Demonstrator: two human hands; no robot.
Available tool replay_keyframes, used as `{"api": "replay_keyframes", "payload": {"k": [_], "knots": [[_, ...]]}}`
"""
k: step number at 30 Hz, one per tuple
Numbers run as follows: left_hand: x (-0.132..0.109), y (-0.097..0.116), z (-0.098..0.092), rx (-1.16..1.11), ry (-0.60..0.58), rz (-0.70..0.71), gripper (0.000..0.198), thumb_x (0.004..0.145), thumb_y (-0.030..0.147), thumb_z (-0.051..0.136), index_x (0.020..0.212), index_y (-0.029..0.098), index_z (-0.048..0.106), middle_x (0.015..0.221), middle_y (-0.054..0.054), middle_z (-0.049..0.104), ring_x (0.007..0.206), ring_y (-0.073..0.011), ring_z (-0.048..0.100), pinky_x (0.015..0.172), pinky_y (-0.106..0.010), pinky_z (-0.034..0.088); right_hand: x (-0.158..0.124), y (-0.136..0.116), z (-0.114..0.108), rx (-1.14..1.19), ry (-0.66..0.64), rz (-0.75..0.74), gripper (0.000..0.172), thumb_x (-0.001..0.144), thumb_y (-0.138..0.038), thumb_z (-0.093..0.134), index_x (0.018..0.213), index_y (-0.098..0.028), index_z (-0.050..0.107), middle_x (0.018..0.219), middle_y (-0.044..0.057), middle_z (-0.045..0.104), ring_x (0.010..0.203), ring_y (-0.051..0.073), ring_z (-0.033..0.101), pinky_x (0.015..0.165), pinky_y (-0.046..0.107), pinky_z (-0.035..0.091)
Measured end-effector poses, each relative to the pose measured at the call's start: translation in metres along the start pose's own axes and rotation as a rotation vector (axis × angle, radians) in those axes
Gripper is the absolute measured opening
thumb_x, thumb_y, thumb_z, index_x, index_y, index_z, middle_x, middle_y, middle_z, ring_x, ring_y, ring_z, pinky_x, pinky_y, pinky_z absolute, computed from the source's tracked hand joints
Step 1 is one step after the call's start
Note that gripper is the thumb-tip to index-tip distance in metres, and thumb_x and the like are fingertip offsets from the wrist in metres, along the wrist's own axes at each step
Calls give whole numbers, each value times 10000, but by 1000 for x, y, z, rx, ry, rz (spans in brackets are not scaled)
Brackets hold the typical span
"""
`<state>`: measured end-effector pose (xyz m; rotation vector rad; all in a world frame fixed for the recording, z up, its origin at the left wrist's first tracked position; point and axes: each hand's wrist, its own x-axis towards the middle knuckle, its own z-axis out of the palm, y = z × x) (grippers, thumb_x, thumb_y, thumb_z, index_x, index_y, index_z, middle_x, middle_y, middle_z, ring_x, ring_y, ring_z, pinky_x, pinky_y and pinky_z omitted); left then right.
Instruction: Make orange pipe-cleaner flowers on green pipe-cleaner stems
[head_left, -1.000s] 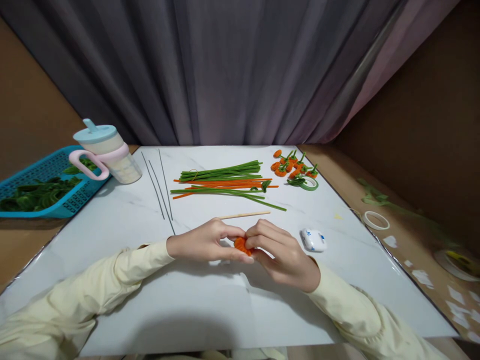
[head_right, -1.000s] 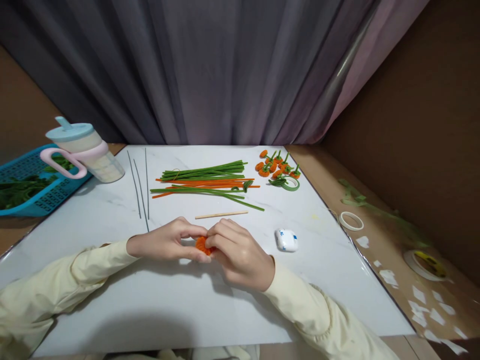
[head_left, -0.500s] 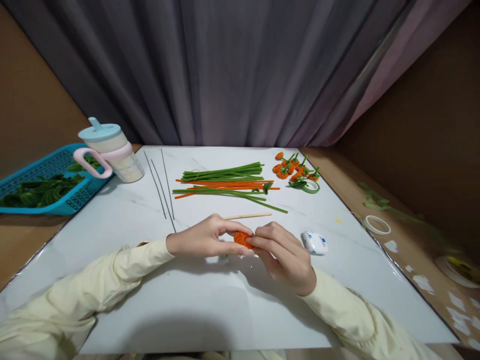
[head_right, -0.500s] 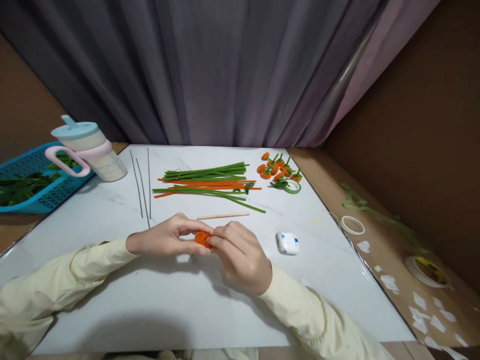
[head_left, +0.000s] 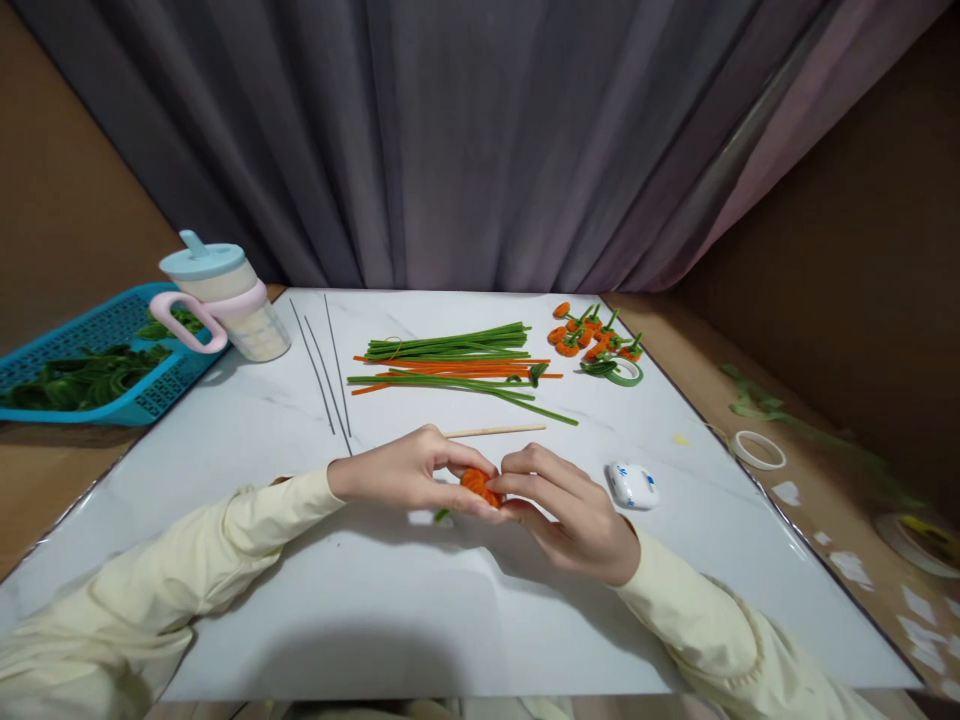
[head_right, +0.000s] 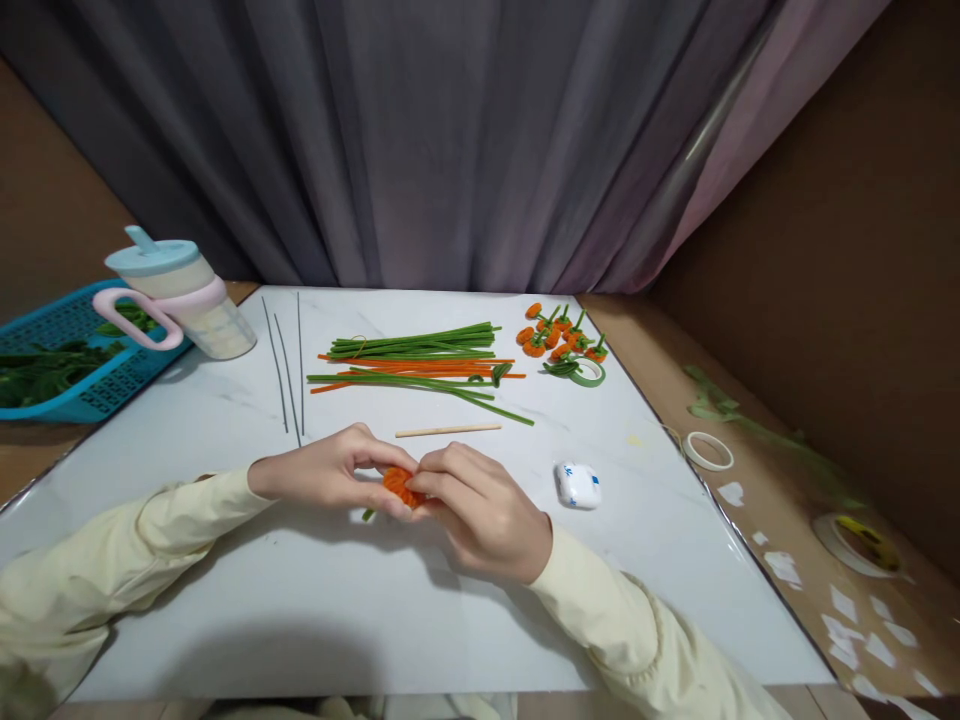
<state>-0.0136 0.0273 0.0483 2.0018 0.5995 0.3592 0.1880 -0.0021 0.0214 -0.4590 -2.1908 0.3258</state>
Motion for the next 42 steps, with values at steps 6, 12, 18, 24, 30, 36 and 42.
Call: {"api": "replay_keyframes", "payload": {"k": [6,12,18,24,30,36,42], "knots": [[1,3,2,70,-58,42,197,786,293,636,795,97,654,595,28,532,520,-54,342,481,-143,306,1,-1,1,11,-67,-16,103,853,-82,468,867,-141,551,772,89,601,666,152,487,576,293,425],[2,3,2,84,-75,38,200,792,296,628,752,100,628,574,49,453,510,-50,278,453,-142,266,-2,-1,7,23,-55,-14,139,821,-32,458,857,-140,536,782,98,604,648,149,460,561,289,396],[2,0,0,84,-64,37,219,782,314,636,743,99,622,569,56,442,515,-50,296,466,-138,278,-4,-1,7,30,-68,17,114,834,-47,466,862,-126,543,792,108,605,680,157,485,581,289,413],[1,1,-2,85,-73,13,185,761,272,664,787,90,648,589,39,533,500,-39,365,475,-126,304,1,0,-1,254,-149,126,120,879,-218,518,926,-117,563,839,100,561,735,139,525,642,261,468],[2,0,2,65,-80,-16,183,727,271,700,721,96,650,526,68,486,459,-28,262,429,-123,256,-2,1,3,228,-162,132,74,876,-179,493,857,-134,549,788,83,557,709,142,504,617,263,448],[2,-1,4,73,-88,-27,203,733,304,691,727,103,657,503,79,425,467,-39,236,426,-139,242,-3,-1,8,188,-104,103,54,843,-111,490,814,-138,527,747,74,550,672,137,481,588,254,423],[3,0,1,63,-81,-38,192,737,285,688,721,99,644,526,76,424,476,-37,239,435,-138,247,-3,0,9,162,-84,89,69,847,-98,485,832,-145,532,748,71,559,682,142,480,600,264,427]]}}
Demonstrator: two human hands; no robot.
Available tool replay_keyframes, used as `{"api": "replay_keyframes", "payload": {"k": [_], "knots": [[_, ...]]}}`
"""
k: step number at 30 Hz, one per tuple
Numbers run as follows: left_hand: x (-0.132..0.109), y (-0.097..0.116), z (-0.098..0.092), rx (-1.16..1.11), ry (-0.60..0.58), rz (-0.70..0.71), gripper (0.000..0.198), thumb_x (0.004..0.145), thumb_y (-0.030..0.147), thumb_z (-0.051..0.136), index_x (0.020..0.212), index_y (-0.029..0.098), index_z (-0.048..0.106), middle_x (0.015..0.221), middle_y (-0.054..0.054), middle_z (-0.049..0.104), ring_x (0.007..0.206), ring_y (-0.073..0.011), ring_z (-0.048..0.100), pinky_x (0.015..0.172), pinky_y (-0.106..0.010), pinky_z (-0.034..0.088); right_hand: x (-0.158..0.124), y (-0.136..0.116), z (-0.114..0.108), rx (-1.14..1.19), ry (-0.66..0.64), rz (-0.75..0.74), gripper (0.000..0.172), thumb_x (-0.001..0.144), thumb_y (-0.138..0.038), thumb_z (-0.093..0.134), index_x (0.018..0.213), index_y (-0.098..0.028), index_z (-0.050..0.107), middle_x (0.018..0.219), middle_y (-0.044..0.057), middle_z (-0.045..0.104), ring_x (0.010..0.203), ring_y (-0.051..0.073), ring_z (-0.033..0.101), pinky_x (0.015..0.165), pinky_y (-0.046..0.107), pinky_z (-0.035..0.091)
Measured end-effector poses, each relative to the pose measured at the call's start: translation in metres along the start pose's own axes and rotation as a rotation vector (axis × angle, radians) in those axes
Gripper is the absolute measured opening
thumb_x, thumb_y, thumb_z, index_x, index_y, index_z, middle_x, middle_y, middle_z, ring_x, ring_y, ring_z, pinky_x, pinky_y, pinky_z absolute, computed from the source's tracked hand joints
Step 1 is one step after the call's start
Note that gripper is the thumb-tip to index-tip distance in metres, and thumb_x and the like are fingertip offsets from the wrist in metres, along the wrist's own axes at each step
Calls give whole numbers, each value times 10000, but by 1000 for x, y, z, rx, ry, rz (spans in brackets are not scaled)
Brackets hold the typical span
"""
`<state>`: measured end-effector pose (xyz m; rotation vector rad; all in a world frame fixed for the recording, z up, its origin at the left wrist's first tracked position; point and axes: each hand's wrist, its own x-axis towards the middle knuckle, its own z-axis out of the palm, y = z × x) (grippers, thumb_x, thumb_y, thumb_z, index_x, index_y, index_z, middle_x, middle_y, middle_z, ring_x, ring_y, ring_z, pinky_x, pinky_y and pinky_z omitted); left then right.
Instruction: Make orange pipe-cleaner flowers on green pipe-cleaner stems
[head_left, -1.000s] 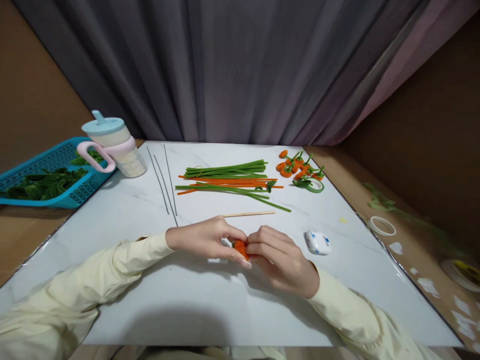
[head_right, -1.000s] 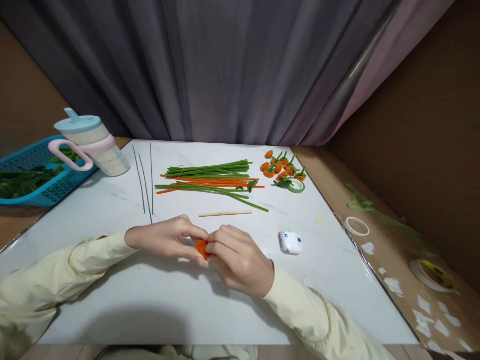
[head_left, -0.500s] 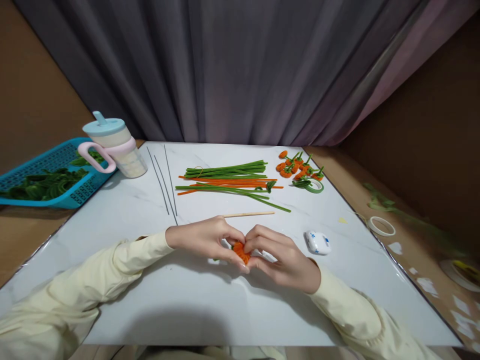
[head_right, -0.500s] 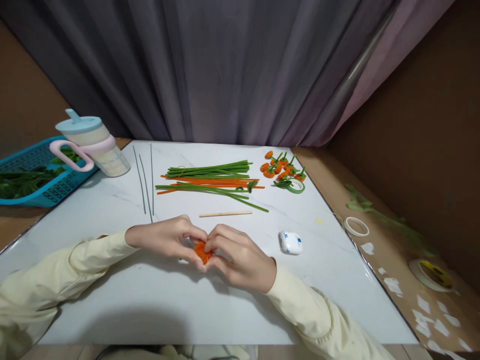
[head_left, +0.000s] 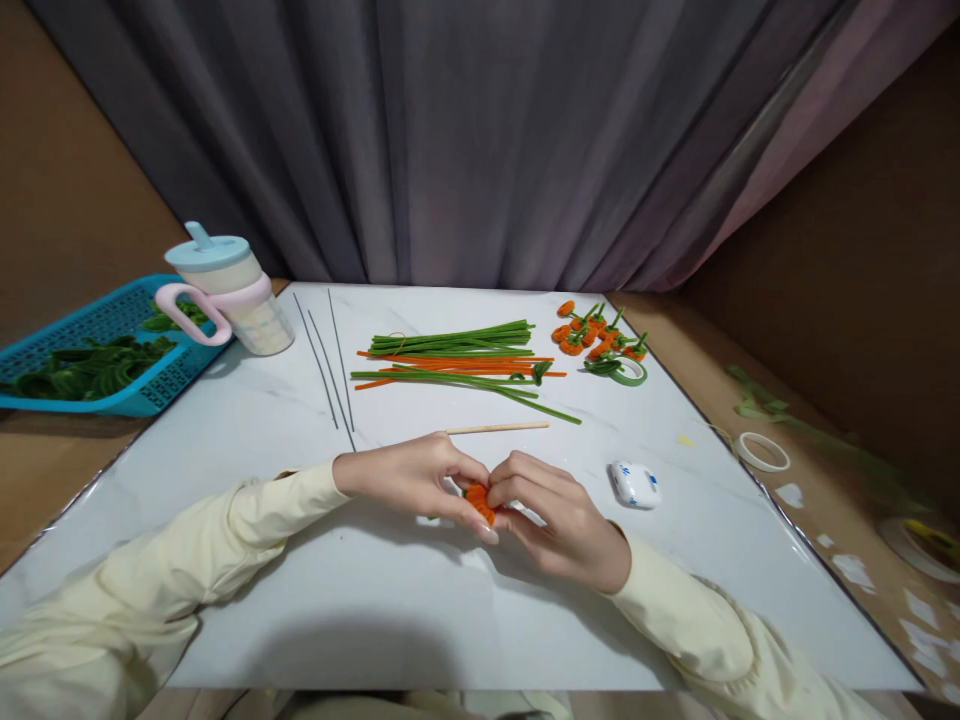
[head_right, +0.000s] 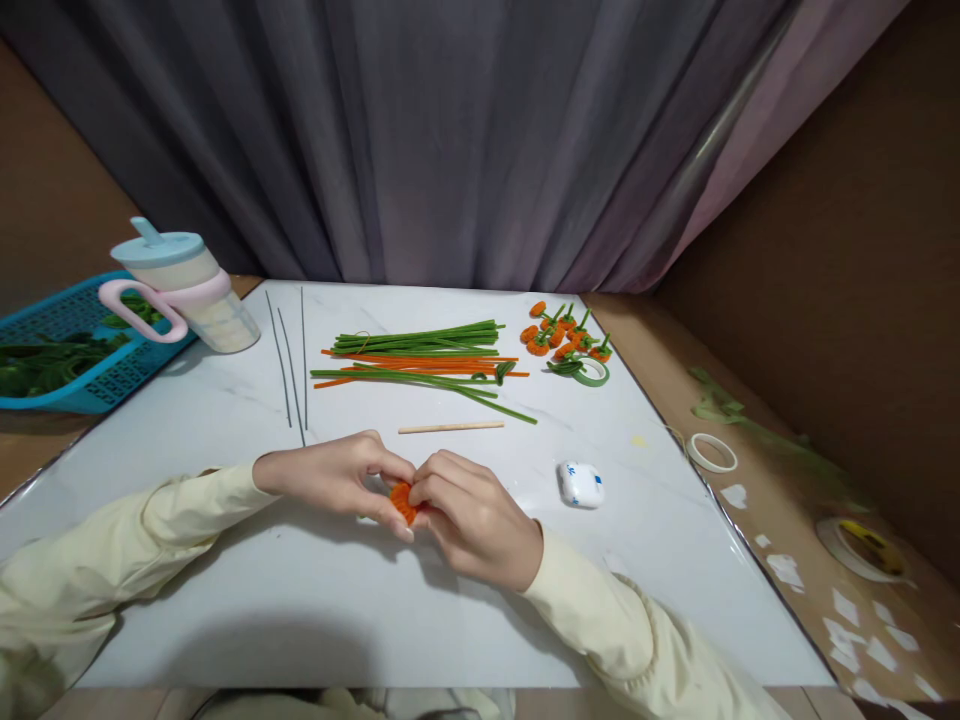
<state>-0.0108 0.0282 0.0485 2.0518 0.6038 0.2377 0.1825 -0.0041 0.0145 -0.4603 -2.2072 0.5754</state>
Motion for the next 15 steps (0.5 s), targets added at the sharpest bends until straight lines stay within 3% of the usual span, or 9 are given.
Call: {"api": "replay_keyframes", "payload": {"k": [6,10,15], "knots": [[-1,-1,-3,-23,-18,-6,194,766,304,662,817,118,645,601,61,516,486,-34,295,461,-135,273,2,3,-10,80,-100,52,75,845,-119,530,913,-119,562,837,99,563,755,149,520,659,273,464],[-1,-2,-3,-15,-15,-13,230,732,340,694,821,134,640,634,55,546,530,-43,350,499,-136,294,2,4,-11,91,-91,87,90,834,-94,520,907,-130,558,831,90,558,749,148,518,655,276,469],[-1,-1,-3,30,-2,-2,229,774,341,648,833,119,645,602,54,506,491,-40,312,464,-146,274,3,1,-11,57,-83,78,137,830,-70,491,931,-144,547,836,87,556,753,150,522,650,281,478]]}}
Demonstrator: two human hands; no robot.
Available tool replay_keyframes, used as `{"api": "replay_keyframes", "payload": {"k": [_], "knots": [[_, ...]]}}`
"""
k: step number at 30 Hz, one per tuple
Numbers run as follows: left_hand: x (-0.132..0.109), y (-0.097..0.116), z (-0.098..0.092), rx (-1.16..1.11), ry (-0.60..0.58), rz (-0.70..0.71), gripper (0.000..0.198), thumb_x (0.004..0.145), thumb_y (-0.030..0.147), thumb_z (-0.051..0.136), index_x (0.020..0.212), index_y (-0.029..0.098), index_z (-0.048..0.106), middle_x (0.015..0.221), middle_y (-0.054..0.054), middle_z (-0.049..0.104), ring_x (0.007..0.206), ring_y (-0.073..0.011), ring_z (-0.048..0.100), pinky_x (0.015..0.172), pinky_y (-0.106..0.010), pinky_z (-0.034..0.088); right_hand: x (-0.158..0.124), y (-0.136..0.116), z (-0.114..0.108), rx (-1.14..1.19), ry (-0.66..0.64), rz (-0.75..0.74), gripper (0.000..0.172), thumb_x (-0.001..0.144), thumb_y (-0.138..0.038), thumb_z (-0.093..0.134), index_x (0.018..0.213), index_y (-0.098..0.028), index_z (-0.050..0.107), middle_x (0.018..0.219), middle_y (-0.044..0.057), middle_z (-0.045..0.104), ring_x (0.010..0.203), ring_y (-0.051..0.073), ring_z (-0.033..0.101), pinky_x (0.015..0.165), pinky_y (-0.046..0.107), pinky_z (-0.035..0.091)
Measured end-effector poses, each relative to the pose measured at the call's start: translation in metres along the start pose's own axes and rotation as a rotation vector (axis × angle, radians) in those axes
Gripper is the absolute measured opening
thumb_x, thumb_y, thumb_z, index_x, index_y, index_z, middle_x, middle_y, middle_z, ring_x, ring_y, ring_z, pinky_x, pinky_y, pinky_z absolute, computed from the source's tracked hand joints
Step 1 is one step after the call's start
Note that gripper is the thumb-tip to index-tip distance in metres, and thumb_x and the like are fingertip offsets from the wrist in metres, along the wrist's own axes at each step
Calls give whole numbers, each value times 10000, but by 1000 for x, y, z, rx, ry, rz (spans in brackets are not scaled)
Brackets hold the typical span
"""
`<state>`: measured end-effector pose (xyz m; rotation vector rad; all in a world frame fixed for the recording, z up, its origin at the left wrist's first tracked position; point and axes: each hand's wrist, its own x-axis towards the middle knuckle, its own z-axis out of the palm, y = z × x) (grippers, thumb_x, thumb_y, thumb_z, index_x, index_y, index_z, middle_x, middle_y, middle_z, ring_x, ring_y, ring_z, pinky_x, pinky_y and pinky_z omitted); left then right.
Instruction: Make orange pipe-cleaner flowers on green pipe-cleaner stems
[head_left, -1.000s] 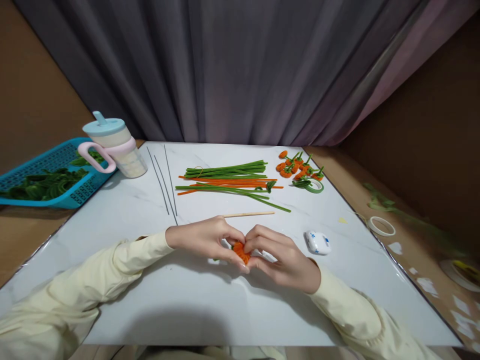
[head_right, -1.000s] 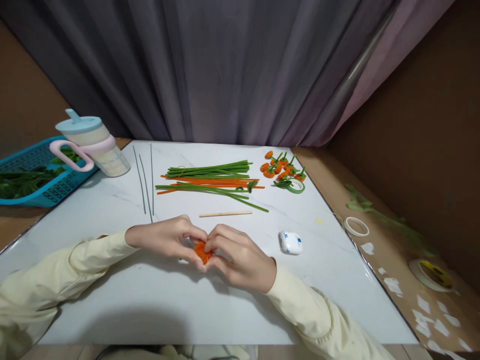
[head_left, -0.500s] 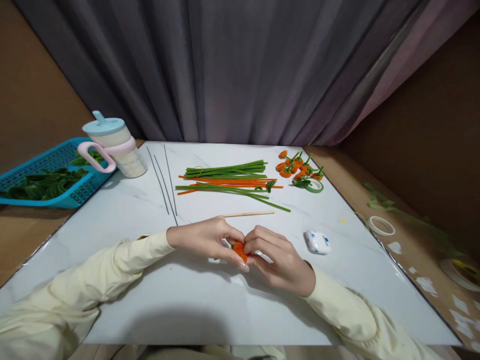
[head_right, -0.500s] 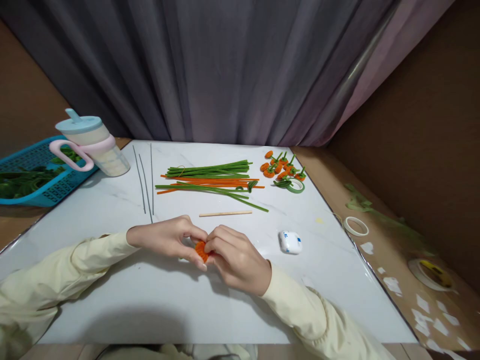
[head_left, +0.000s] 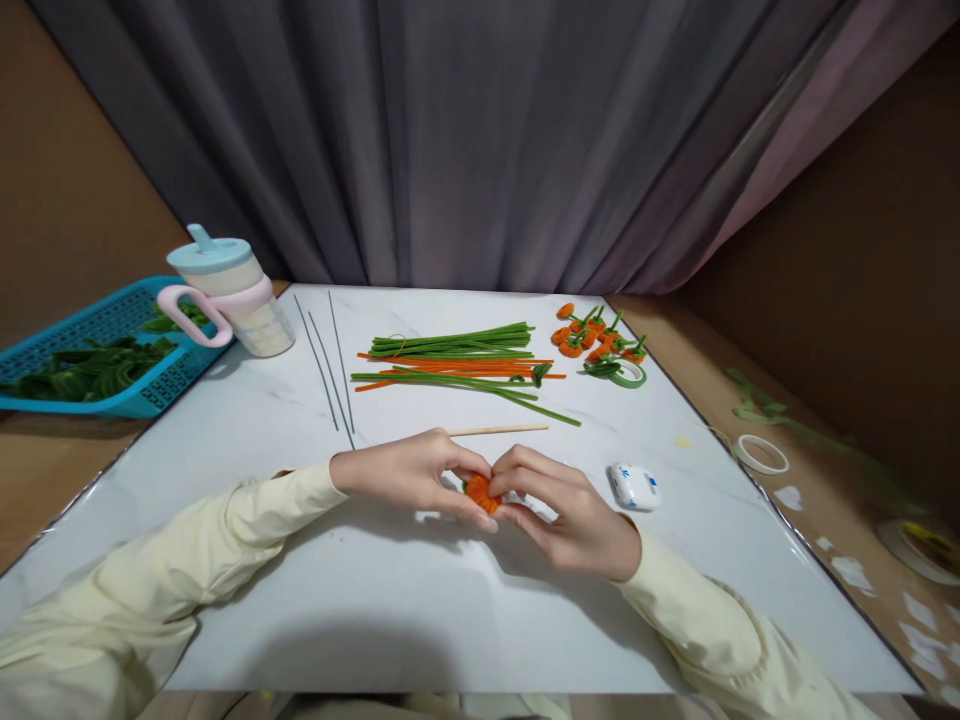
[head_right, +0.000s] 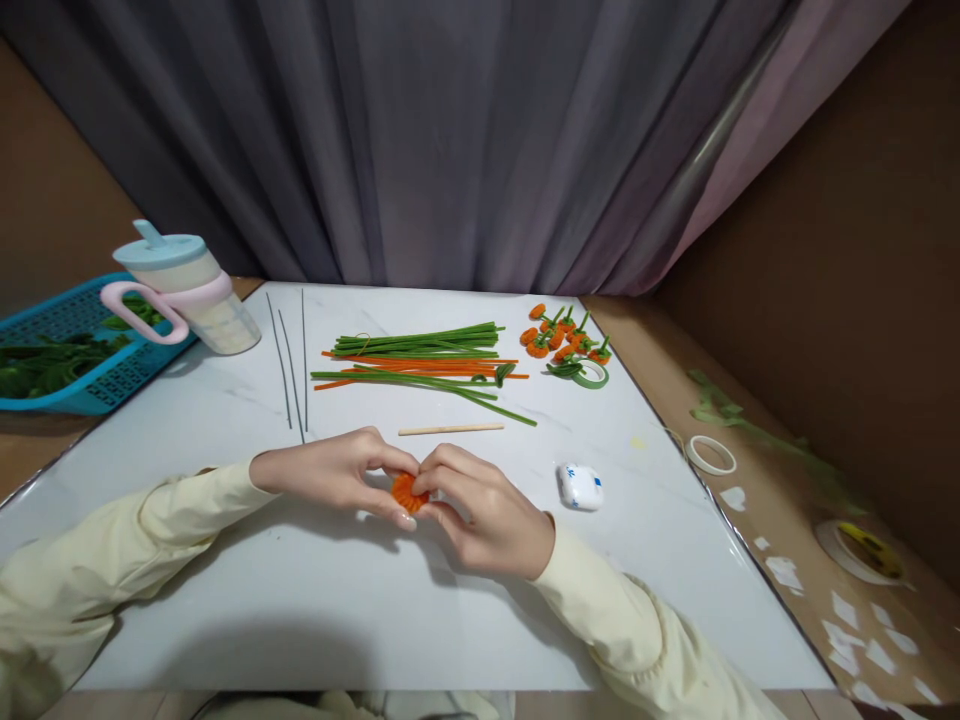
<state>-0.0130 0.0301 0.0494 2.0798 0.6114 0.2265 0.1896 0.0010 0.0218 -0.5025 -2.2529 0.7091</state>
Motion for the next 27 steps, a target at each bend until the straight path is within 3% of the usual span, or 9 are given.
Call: {"api": "replay_keyframes", "payload": {"k": [11,18,23,27], "knots": [[1,-4,6,58,110,80,216,741,319,667,787,114,614,608,56,472,526,-52,338,505,-152,308,1,-2,0,-149,-33,-64,146,809,-84,448,917,-141,528,842,106,576,754,172,506,650,319,470],[-1,-5,-4,-11,15,78,310,730,307,687,975,129,620,784,-5,631,684,-91,516,666,-163,408,2,-4,1,-145,-7,-81,172,814,-71,459,950,-157,519,849,85,590,757,165,507,664,315,450],[-7,2,-12,39,119,164,351,750,276,678,1067,138,619,839,-27,674,675,-85,552,673,-168,434,9,-5,-12,-151,127,-22,156,816,-154,549,937,-172,453,808,46,537,735,147,492,655,286,450],[-14,12,-17,112,265,278,357,725,267,703,1047,135,623,880,-46,695,717,-100,597,710,-184,459,31,-18,-37,-343,-50,-101,105,838,-204,556,842,-178,455,761,31,551,687,136,489,626,267,419]]}}
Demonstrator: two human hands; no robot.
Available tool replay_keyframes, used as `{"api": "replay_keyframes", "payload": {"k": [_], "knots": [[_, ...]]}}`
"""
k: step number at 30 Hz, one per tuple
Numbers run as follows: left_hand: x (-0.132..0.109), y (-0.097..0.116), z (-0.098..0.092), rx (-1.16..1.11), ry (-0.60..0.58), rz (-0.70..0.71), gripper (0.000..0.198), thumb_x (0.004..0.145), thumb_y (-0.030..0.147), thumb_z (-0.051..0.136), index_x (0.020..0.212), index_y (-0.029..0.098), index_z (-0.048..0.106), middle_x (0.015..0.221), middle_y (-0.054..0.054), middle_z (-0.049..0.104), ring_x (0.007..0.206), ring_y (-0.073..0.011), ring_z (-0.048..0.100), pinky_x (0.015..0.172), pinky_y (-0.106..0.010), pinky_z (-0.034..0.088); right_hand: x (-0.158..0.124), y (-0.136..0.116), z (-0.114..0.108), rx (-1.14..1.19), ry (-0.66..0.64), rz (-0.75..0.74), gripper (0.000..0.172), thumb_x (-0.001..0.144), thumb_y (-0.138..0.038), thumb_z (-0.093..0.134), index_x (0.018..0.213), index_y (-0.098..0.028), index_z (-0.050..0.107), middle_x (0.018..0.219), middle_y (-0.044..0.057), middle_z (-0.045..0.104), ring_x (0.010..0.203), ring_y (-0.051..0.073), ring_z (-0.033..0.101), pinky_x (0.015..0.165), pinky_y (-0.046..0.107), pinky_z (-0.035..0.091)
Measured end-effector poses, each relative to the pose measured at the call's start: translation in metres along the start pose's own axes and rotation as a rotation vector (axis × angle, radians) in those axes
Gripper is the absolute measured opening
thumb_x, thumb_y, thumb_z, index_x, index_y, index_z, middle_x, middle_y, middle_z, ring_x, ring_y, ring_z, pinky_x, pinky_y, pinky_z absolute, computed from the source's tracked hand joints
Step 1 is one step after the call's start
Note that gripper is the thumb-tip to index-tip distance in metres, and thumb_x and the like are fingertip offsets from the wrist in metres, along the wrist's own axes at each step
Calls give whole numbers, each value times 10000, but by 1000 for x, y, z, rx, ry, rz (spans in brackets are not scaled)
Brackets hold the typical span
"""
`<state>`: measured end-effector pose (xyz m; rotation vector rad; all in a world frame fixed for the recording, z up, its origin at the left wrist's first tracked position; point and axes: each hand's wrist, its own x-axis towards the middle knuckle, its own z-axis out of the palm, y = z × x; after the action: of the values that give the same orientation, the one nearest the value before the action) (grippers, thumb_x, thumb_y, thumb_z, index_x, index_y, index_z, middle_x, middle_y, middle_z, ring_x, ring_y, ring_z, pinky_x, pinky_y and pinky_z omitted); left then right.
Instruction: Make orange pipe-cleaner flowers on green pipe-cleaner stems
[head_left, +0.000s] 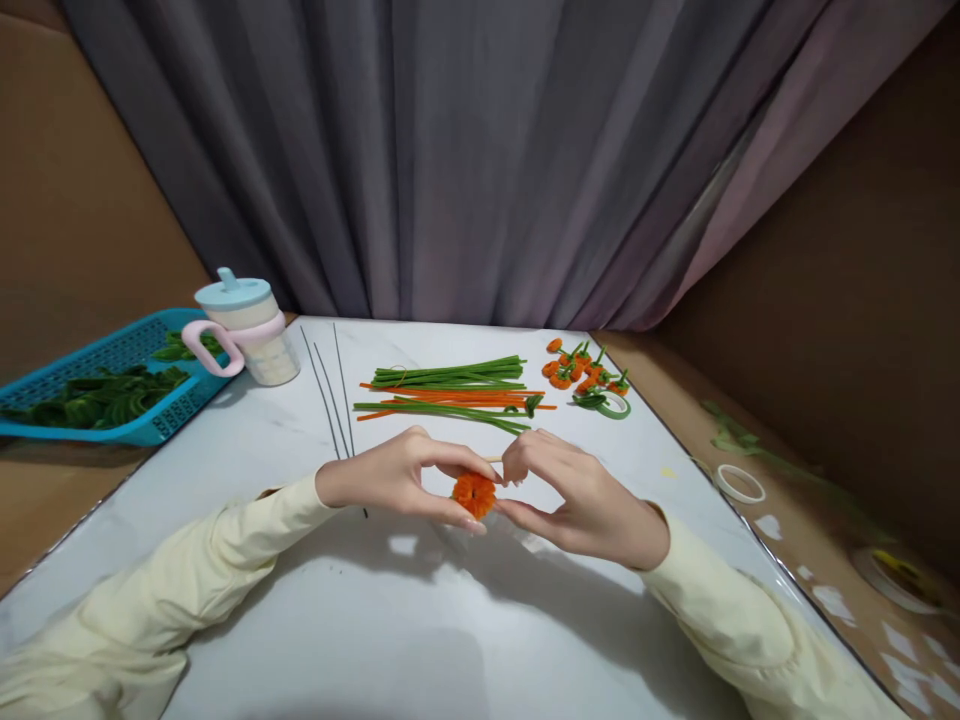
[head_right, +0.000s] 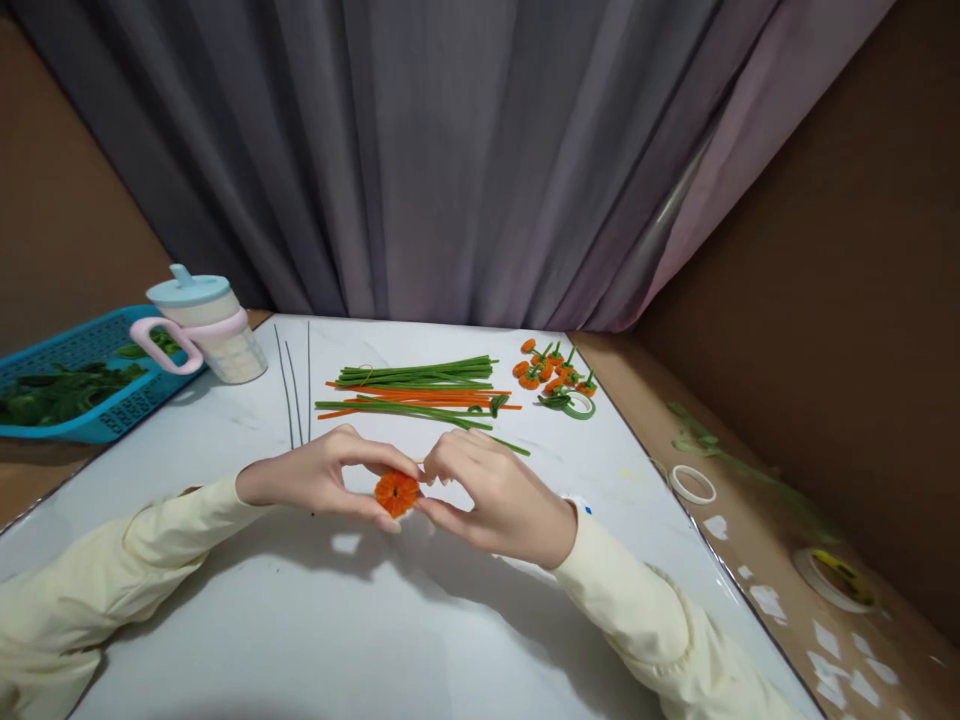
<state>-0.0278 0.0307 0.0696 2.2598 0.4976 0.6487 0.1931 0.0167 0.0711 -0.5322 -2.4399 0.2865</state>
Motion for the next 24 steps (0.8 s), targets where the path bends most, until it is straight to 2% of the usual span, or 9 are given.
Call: {"api": "replay_keyframes", "payload": {"k": [3,6,9,13,17,20,24], "knots": [[-2,10,-7,81,89,67,332,717,270,712,1006,132,625,824,-30,693,668,-95,594,660,-176,468,21,-13,-21,-186,-141,-71,61,876,-208,499,829,-171,492,734,31,565,645,134,484,596,263,387],[-4,21,-14,114,144,113,263,722,242,709,944,128,628,772,-16,688,642,-86,598,628,-159,470,35,-30,-33,-329,-175,-97,119,898,-200,449,808,-164,518,719,35,556,631,138,472,579,265,368],[-7,30,-19,133,160,142,226,743,241,693,926,127,625,774,-28,694,654,-92,615,624,-161,480,39,-40,-35,-364,-147,-112,126,893,-177,446,797,-159,527,712,36,552,631,141,479,571,269,367],[-8,34,-20,169,180,174,246,759,234,677,972,129,616,826,-42,696,696,-104,633,660,-172,499,38,-39,-33,-324,-122,-111,101,887,-164,450,859,-161,547,735,41,569,653,148,519,583,275,399],[-9,30,-17,223,291,196,331,751,214,684,1056,132,584,905,-60,695,764,-117,645,724,-183,516,35,-35,-37,-211,-77,-78,132,875,-140,479,986,-174,544,843,53,613,762,156,582,648,276,468],[-12,27,-15,215,346,180,377,756,206,678,1100,138,539,935,-62,686,801,-123,658,760,-192,532,34,-34,-38,-191,9,-62,155,865,-143,509,1012,-183,536,915,56,633,827,159,601,682,278,497],[-13,27,-12,163,335,181,354,781,183,652,1090,129,488,965,-88,671,852,-148,672,781,-225,549,33,-33,-35,-235,114,-67,139,871,-153,502,1000,-181,546,922,66,644,849,167,616,693,282,520]]}}
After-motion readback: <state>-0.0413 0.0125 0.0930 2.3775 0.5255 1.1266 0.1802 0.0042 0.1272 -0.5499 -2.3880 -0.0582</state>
